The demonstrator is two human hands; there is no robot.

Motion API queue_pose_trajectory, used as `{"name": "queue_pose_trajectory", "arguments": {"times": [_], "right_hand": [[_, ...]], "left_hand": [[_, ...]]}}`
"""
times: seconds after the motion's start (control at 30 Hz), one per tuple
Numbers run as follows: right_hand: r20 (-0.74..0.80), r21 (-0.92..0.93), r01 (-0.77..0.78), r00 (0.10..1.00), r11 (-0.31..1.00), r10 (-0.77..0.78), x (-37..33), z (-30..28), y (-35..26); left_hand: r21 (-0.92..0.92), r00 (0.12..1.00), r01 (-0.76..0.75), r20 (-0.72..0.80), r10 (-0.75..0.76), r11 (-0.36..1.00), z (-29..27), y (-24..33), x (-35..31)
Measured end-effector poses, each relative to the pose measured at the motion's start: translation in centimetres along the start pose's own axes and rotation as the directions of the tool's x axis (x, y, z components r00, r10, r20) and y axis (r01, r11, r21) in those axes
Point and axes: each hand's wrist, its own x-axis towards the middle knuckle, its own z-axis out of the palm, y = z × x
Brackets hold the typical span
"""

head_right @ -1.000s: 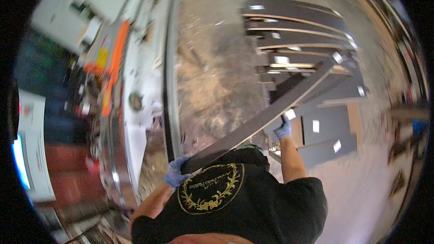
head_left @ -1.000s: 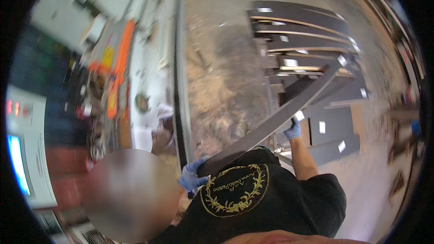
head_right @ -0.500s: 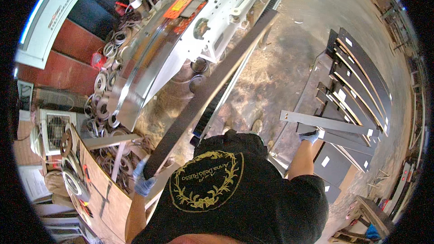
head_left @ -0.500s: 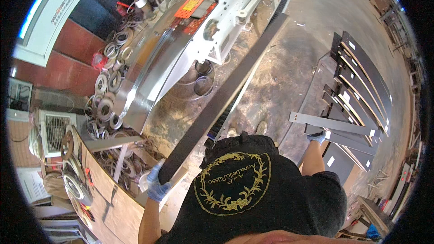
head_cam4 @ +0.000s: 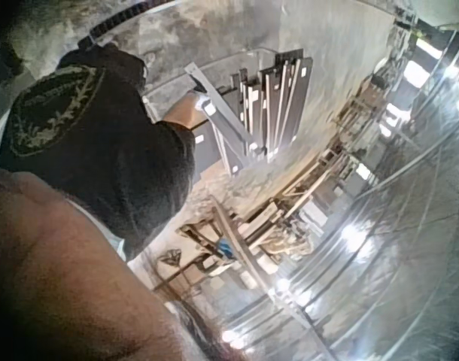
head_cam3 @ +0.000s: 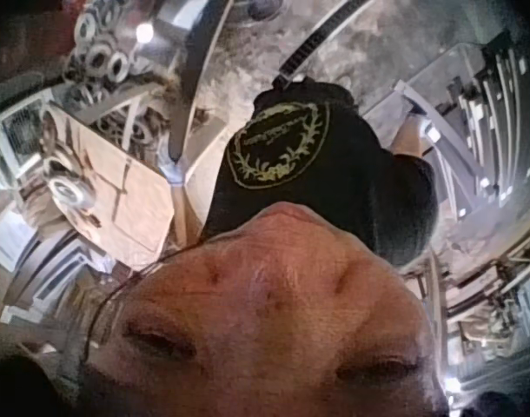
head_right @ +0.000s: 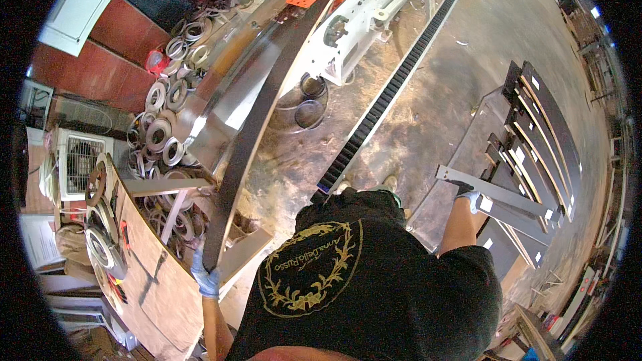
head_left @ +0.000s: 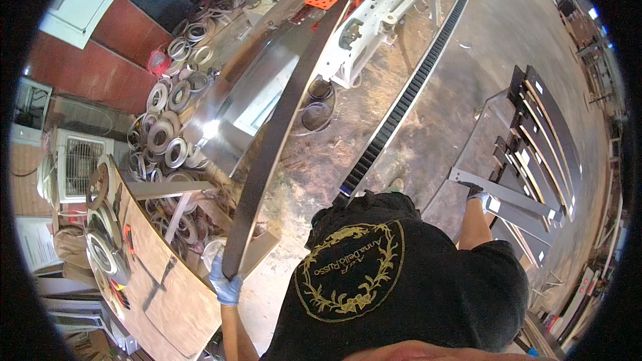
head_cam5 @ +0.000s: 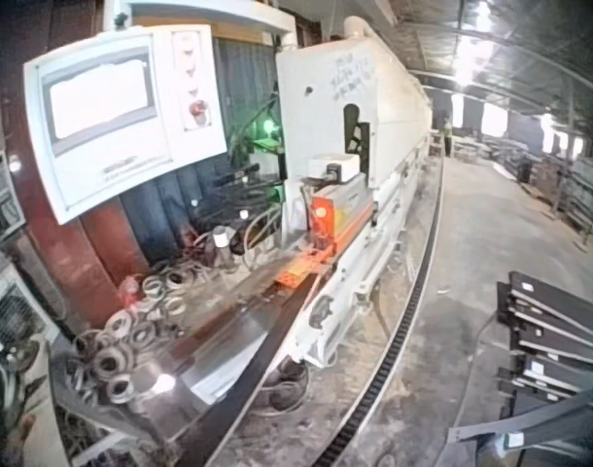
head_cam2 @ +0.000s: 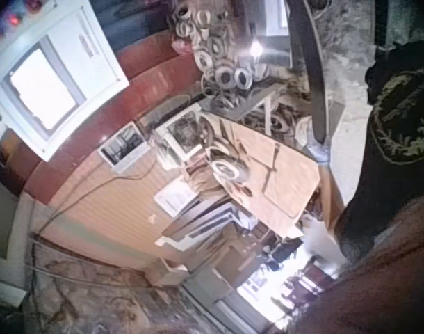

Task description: The person repeatedly picks up thin metal sheets from a stack and places them onto a conveyor belt. The person handles the sheets one at a time, moving them from the stack to the belt in a continuous loop.

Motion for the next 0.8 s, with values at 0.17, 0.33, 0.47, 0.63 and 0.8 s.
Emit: {"name": "queue_pose_trajectory", "arguments": {"times": [0.17,0.33,0.47,0.63,0.8], "right_hand": [[0.001,-0.029,0.027,1.000,0.999,-0.027,-1.8,1.1,-0.7],[0.048,-0.033,0.028,0.998,0.999,-0.026,-1.7,0.0,-0.9],[0.085,-0.027,0.024,0.996,0.999,-0.021,-1.0,-1.2,-0.9],[0.191,0.000,0.025,0.981,1.000,-0.025,0.2,-1.7,-0.9],[0.423,-0.070,0.057,0.906,0.996,-0.022,3.3,-4.6,0.6]], "left_hand": [[-0.002,0.998,-0.059,0.038,0.059,0.998,-2.1,-5.5,4.3],[0.639,0.994,-0.063,-0.030,0.107,0.767,-2.5,-9.5,13.4],[0.633,0.988,-0.127,0.014,0.153,0.764,3.6,-1.4,21.1],[0.678,0.908,-0.304,-0.005,0.418,0.669,14.2,0.7,30.9],[0.672,0.961,-0.182,-0.032,0.274,0.718,18.5,1.3,36.0]]}}
